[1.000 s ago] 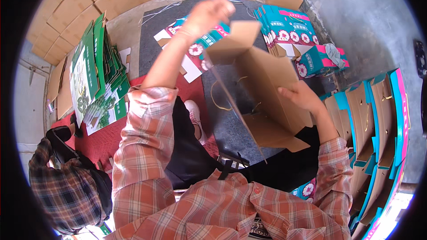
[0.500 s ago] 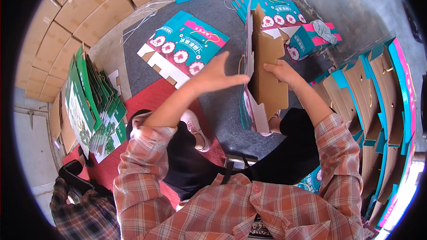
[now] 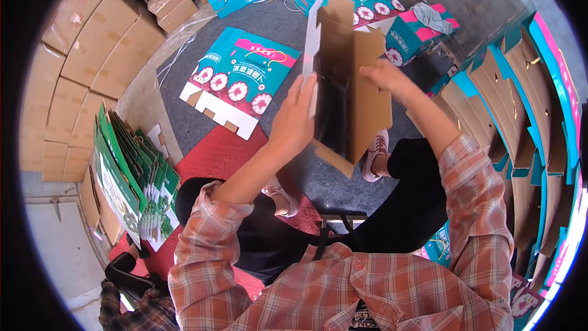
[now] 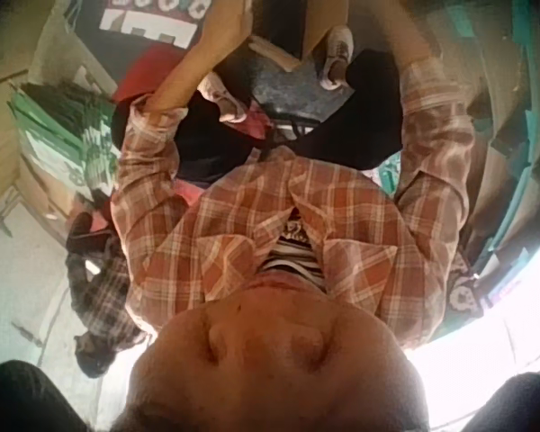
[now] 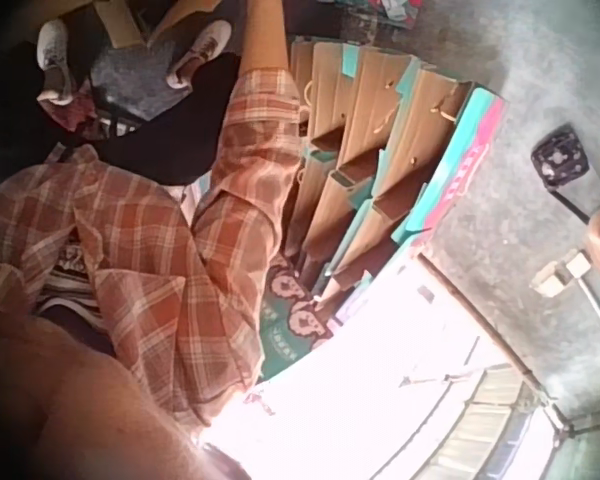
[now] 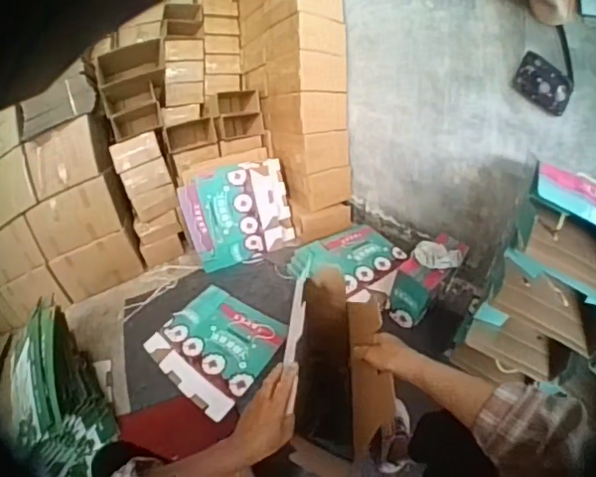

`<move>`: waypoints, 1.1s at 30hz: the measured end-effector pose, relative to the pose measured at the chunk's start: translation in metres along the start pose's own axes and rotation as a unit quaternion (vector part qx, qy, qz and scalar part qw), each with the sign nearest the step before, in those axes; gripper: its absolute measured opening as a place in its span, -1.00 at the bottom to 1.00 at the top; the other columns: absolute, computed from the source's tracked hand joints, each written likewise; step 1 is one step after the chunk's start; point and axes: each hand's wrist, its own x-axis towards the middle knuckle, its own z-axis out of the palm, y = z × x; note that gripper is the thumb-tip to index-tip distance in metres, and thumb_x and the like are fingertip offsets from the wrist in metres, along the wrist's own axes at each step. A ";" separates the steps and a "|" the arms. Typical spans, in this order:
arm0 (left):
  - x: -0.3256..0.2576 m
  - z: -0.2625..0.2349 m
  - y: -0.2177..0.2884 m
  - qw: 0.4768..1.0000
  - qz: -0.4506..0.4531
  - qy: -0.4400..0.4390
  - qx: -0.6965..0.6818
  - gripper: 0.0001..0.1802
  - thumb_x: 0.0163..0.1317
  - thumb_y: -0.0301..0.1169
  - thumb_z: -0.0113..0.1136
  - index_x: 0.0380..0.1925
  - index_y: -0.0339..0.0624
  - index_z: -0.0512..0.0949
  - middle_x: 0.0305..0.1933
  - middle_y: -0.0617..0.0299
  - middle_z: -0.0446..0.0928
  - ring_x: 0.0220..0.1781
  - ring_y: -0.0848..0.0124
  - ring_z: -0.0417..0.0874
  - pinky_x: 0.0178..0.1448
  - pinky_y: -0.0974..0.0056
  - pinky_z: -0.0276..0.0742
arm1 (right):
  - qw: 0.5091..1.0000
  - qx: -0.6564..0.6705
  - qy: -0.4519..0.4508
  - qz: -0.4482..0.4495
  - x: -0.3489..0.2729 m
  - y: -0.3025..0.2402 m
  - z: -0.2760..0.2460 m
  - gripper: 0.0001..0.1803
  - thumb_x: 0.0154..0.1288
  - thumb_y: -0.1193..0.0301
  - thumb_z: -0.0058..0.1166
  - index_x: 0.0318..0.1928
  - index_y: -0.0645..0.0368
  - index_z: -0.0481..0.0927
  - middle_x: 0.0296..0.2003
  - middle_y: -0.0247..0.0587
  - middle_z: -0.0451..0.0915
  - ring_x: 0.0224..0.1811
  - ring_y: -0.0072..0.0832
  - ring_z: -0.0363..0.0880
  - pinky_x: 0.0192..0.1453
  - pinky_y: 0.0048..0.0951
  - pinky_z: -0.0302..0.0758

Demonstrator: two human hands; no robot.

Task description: Manually folding and assembling printed cardboard boxes into their final 3D shape.

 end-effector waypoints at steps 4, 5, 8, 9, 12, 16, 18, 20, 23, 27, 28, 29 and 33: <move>-0.021 -0.015 0.007 0.993 0.093 -0.071 0.034 -0.18 -0.08 -0.69 -0.01 0.33 -0.20 0.17 0.35 -0.22 0.12 0.37 -0.11 0.19 0.38 0.06 0.20 | 0.996 -0.029 0.076 -0.019 0.034 0.025 -0.040 -0.60 0.09 0.24 0.09 -0.23 0.38 0.61 -0.40 0.02 0.65 -0.40 -0.22 0.67 -0.32 -0.28 0.56; -0.023 -0.015 0.009 0.991 0.112 -0.069 0.031 -0.19 -0.09 -0.69 0.01 0.32 -0.18 0.21 0.35 -0.22 0.14 0.38 -0.12 0.18 0.39 0.05 0.17 | 0.995 -0.059 0.083 -0.018 0.035 0.026 -0.044 -0.59 0.08 0.25 0.09 -0.22 0.39 0.61 -0.39 0.04 0.65 -0.40 -0.19 0.67 -0.32 -0.26 0.58; -0.031 -0.015 0.010 0.984 0.134 -0.115 0.017 -0.17 -0.11 -0.63 0.12 0.30 -0.15 0.24 0.37 -0.21 0.11 0.39 -0.10 0.18 0.40 0.04 0.15 | 0.992 -0.078 0.096 0.035 0.028 0.003 -0.038 -0.60 0.08 0.26 0.07 -0.22 0.39 0.60 -0.35 0.09 0.64 -0.37 -0.15 0.68 -0.33 -0.20 0.62; -0.031 -0.017 0.012 0.984 0.135 -0.118 0.018 -0.17 -0.11 -0.63 0.12 0.30 -0.15 0.24 0.37 -0.21 0.11 0.39 -0.10 0.18 0.40 0.04 0.15 | 0.991 -0.093 0.095 0.013 0.022 -0.003 -0.037 -0.60 0.08 0.28 0.06 -0.22 0.41 0.59 -0.32 0.13 0.63 -0.35 -0.11 0.68 -0.35 -0.18 0.65; -0.026 -0.016 0.019 0.973 0.166 -0.149 0.058 -0.19 -0.12 -0.51 0.26 0.26 -0.12 0.30 0.37 -0.22 0.10 0.39 -0.11 0.18 0.39 0.01 0.16 | 0.990 -0.119 0.078 -0.009 0.009 -0.015 -0.034 -0.60 0.08 0.28 0.07 -0.22 0.42 0.59 -0.30 0.15 0.62 -0.33 -0.08 0.68 -0.37 -0.20 0.66; -0.011 -0.005 0.020 0.966 0.186 -0.158 0.086 -0.24 -0.08 -0.19 0.38 0.18 -0.10 0.38 0.36 -0.22 0.11 0.38 -0.15 0.17 0.37 -0.03 0.17 | 0.992 -0.110 0.057 -0.011 0.016 0.004 -0.022 -0.58 0.06 0.28 0.08 -0.21 0.44 0.57 -0.31 0.16 0.62 -0.34 -0.08 0.68 -0.38 -0.21 0.66; -0.007 0.001 0.020 0.966 0.184 -0.156 0.097 -0.26 -0.05 -0.08 0.37 0.15 -0.11 0.41 0.35 -0.23 0.13 0.37 -0.16 0.17 0.37 -0.05 0.17 | 0.994 -0.110 0.021 -0.010 0.023 0.007 -0.019 -0.55 0.05 0.28 0.08 -0.18 0.48 0.55 -0.29 0.17 0.62 -0.33 -0.08 0.68 -0.37 -0.19 0.67; -0.007 0.006 0.019 0.958 0.201 -0.158 0.130 -0.29 0.00 0.07 0.30 0.10 -0.11 0.47 0.33 -0.24 0.17 0.36 -0.16 0.18 0.36 -0.07 0.17 | 0.992 -0.125 0.025 0.002 0.026 0.006 -0.023 -0.53 0.05 0.28 0.09 -0.17 0.49 0.55 -0.29 0.17 0.62 -0.32 -0.09 0.68 -0.37 -0.18 0.67; -0.006 0.009 0.020 0.954 0.206 -0.170 0.138 -0.32 0.05 0.13 0.22 0.06 -0.10 0.50 0.31 -0.24 0.19 0.36 -0.16 0.18 0.35 -0.08 0.17 | 0.990 -0.128 0.049 0.011 0.027 0.010 -0.026 -0.54 0.03 0.20 0.12 -0.26 0.43 0.56 -0.39 0.05 0.61 -0.41 -0.21 0.64 -0.42 -0.25 0.60; -0.009 0.009 0.015 0.953 0.207 -0.171 0.138 -0.35 0.12 0.11 0.16 0.08 -0.10 0.50 0.32 -0.21 0.20 0.37 -0.16 0.16 0.37 -0.09 0.14 | 0.992 -0.100 0.078 0.005 0.029 0.013 -0.025 -0.55 0.00 0.14 0.15 -0.38 0.37 0.61 -0.47 -0.05 0.62 -0.49 -0.31 0.61 -0.44 -0.33 0.52; -0.010 0.009 0.013 0.956 0.195 -0.173 0.133 -0.36 0.16 0.11 0.09 0.11 -0.09 0.48 0.34 -0.19 0.18 0.40 -0.13 0.13 0.40 -0.08 0.07 | 0.992 -0.103 0.077 0.008 0.031 0.012 -0.025 -0.55 0.00 0.14 0.15 -0.38 0.37 0.61 -0.47 -0.05 0.62 -0.49 -0.31 0.61 -0.44 -0.33 0.52; -0.011 0.009 0.011 0.959 0.184 -0.174 0.128 -0.36 0.21 0.11 0.03 0.14 -0.08 0.47 0.36 -0.16 0.17 0.42 -0.11 0.10 0.43 -0.07 0.01 | 0.993 -0.100 0.057 0.015 0.033 0.009 -0.024 -0.56 0.03 0.20 0.12 -0.26 0.40 0.59 -0.38 0.02 0.62 -0.43 -0.22 0.65 -0.45 -0.26 0.59; -0.017 0.002 0.003 0.951 0.146 -0.270 0.038 -0.27 0.26 0.21 -0.17 0.24 -0.06 0.39 0.44 -0.07 0.09 0.49 -0.01 0.01 0.50 -0.03 -0.19 | 0.983 -0.164 0.081 0.001 0.039 0.011 -0.021 -0.58 -0.03 0.19 0.15 -0.37 0.38 0.65 -0.45 -0.04 0.65 -0.43 -0.35 0.63 -0.34 -0.35 0.53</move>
